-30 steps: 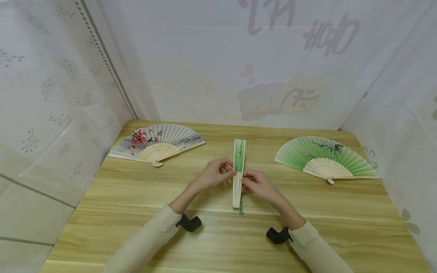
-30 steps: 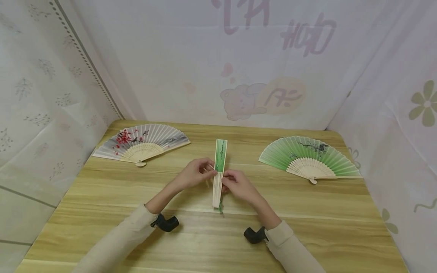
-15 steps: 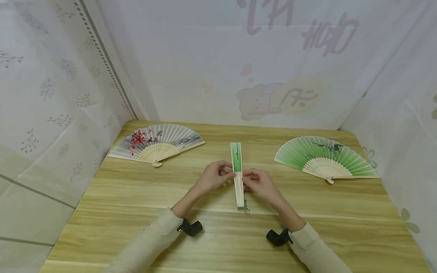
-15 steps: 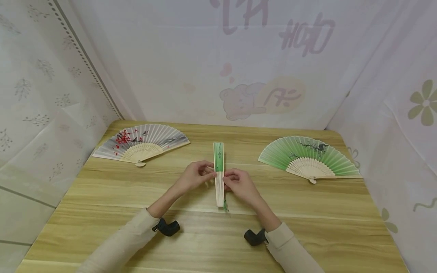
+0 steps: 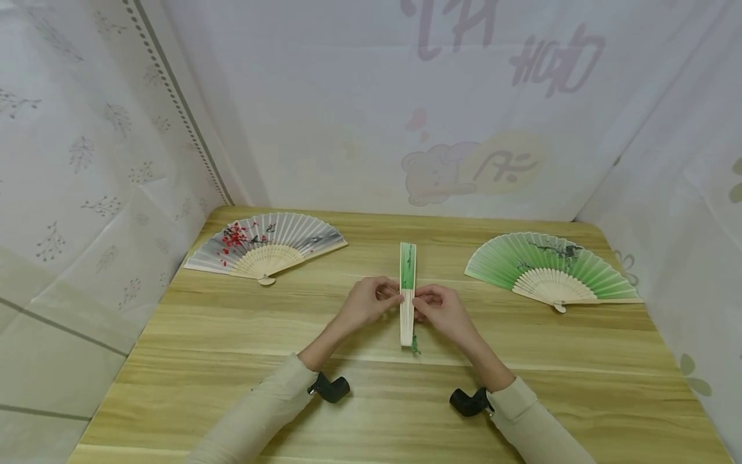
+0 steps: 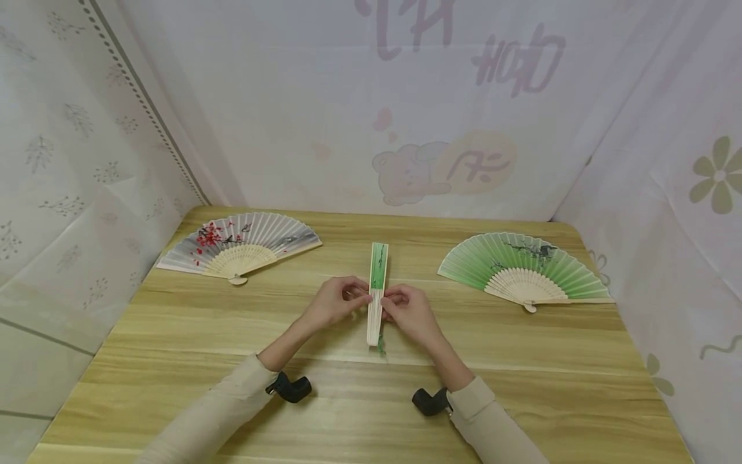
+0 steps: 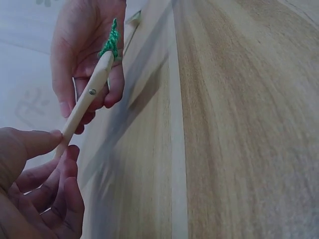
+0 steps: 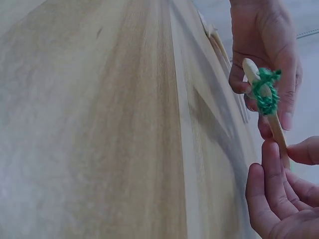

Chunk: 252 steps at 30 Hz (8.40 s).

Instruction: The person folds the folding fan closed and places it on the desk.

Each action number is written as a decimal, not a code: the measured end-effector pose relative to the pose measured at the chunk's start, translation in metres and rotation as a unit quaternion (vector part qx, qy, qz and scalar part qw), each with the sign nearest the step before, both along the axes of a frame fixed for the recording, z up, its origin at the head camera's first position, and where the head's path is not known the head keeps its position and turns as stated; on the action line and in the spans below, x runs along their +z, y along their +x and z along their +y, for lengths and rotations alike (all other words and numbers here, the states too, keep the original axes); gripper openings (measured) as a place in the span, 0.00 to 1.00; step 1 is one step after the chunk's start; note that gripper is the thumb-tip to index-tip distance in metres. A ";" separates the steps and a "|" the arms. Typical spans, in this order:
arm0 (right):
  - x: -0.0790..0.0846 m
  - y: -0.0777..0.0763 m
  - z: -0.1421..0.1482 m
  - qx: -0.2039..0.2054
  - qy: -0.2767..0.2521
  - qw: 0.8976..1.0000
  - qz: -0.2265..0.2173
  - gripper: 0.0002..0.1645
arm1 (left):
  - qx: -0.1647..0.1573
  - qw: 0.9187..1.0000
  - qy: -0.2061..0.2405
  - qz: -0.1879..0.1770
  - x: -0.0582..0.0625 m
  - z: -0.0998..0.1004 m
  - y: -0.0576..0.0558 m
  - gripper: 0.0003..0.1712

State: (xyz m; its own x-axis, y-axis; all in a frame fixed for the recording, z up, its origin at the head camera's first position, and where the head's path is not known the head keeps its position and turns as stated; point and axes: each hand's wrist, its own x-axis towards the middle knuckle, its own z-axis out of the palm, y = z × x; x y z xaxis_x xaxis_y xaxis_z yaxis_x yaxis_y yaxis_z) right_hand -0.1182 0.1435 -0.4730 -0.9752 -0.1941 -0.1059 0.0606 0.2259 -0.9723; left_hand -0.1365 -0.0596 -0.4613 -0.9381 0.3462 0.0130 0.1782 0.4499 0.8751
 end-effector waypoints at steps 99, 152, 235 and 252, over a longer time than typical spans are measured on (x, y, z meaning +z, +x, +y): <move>-0.002 -0.026 0.010 0.126 0.003 0.991 -0.036 0.23 | -0.037 0.997 -0.066 -0.021 -0.007 -0.004 -0.009 0.16; 0.004 -0.025 0.005 0.116 -0.184 0.972 -0.086 0.24 | -0.030 0.998 0.053 0.020 -0.009 -0.084 -0.008 0.13; 0.002 -0.029 -0.146 0.084 -0.318 0.914 -0.237 0.28 | 0.260 0.960 0.104 -0.022 0.006 -0.308 0.022 0.13; -0.005 -0.031 -0.156 0.082 -0.319 0.910 -0.252 0.27 | 0.372 0.928 -0.015 -0.009 0.000 -0.339 0.006 0.37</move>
State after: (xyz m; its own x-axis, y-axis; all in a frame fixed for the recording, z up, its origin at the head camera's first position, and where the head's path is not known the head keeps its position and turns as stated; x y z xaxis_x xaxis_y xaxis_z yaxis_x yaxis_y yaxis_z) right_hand -0.1489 -0.0125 -0.4782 -0.7863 -0.5113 -0.3470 0.5520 -0.3288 -0.7663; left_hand -0.1307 -0.3989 -0.4616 -0.9177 -0.3974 -0.0039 -0.2056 0.4662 0.8604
